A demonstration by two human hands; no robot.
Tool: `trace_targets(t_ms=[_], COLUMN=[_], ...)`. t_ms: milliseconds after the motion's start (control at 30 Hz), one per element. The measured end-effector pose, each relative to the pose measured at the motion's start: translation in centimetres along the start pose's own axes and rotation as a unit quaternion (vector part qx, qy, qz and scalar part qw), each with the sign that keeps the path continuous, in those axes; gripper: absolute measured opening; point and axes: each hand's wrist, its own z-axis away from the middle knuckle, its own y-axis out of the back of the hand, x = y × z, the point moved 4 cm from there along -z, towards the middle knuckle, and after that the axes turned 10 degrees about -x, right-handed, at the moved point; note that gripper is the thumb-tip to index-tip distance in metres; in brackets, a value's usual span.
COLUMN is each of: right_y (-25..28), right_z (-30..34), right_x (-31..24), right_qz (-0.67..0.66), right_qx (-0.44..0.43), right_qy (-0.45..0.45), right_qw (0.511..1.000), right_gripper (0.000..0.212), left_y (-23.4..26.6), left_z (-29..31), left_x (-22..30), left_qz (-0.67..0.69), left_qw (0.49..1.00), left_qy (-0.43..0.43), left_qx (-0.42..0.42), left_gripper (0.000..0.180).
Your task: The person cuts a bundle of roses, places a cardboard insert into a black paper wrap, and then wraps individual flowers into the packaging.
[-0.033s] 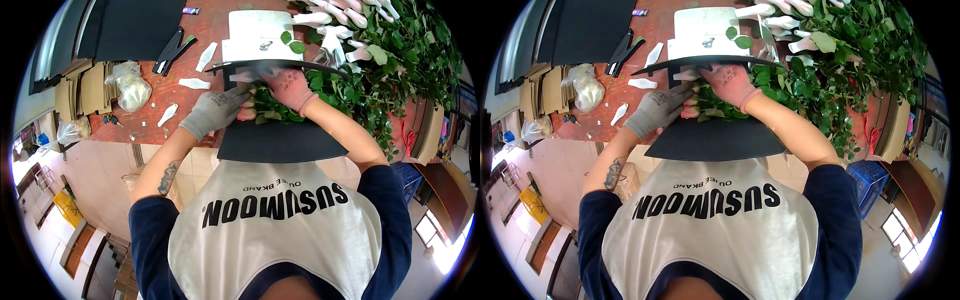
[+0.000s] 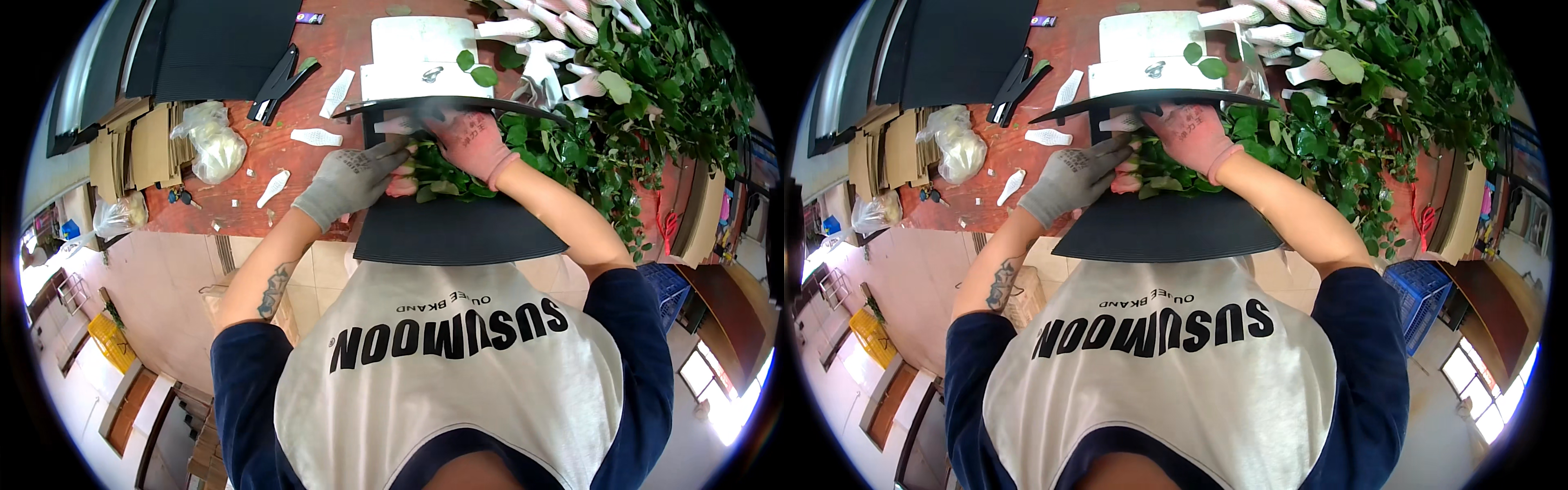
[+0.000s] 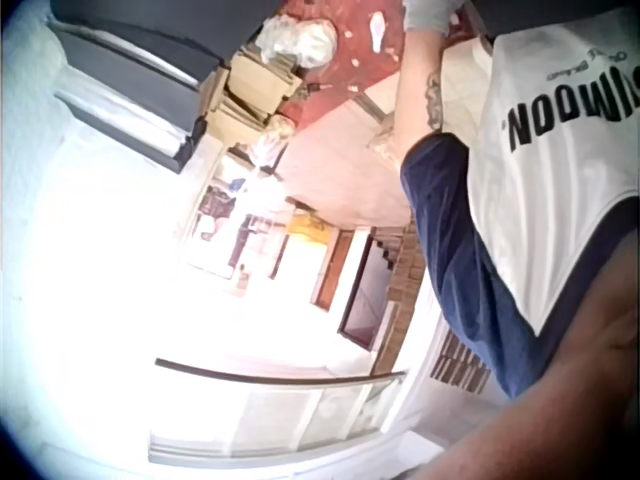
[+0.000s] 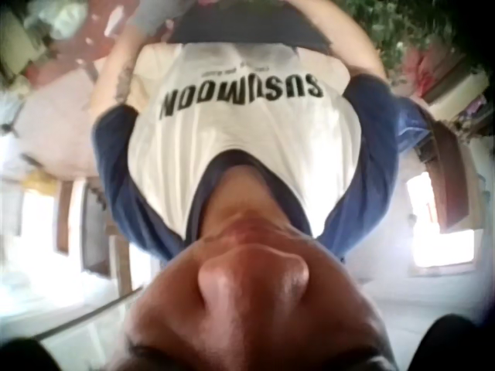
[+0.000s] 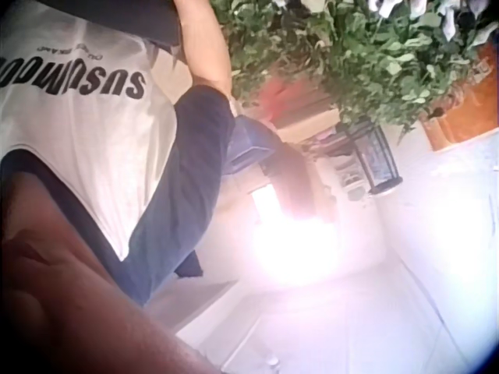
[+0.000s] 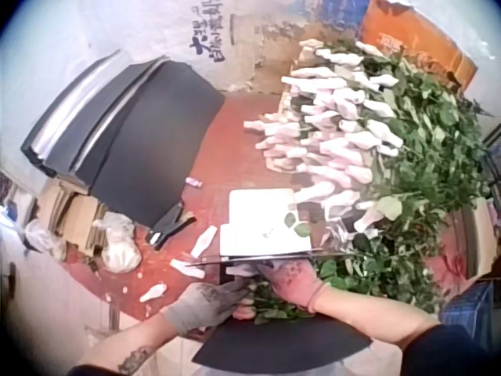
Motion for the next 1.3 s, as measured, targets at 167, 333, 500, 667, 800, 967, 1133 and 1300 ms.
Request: trace_targets(t_ms=[167, 333, 500, 667, 800, 967, 1133, 1300], right_y=[0.0, -1.4, -1.5, -2.7, -2.3, -2.1, -7.9, -3.6], right_z=[0.0, -0.2, 0.4, 0.3, 0.2, -0.1, -1.9, -0.7], right_x=[-0.1, 0.4, 0.5, 0.7, 0.4, -0.4, 0.9, -0.3], right_qz=[-0.048, -0.066, -0.083, -0.063, -0.029, 0.068, -0.174, 0.08], right_qx=[0.018, 0.018, 0.016, 0.106, 0.093, -0.008, 0.273, 0.068], right_qy=[-0.021, -0.024, -0.013, 0.028, 0.025, 0.007, 0.104, 0.073], right_qw=[0.998, 0.997, 0.996, 0.992, 0.995, 0.998, 0.94, 0.992], right_gripper=[0.04, 0.041, 0.044, 0.044, 0.044, 0.038, 0.025, 0.037], left_y=[0.5, 0.9, -0.5, 1.7, 3.4, 1.6, -0.4, 0.7], left_z=[0.0, -1.9, -2.9, 2.2, 4.4, 0.4, -0.6, -3.1], left_x=[-1.2, -3.0, -5.1, -7.8, -3.5, 2.1, 0.0, 0.9], left_qz=[-0.004, 0.048, 0.068, 0.046, -0.015, -0.039, -0.116, -0.109], left_qw=[0.972, 0.958, 0.957, 0.951, 0.961, 0.981, 0.963, 0.941], left_qy=[-0.117, 0.031, 0.074, 0.171, 0.012, -0.11, -0.127, -0.074], left_qx=[0.204, 0.281, 0.271, 0.252, 0.275, 0.152, 0.208, 0.313], left_gripper=[0.045, 0.03, 0.021, 0.019, 0.025, 0.026, 0.021, 0.018])
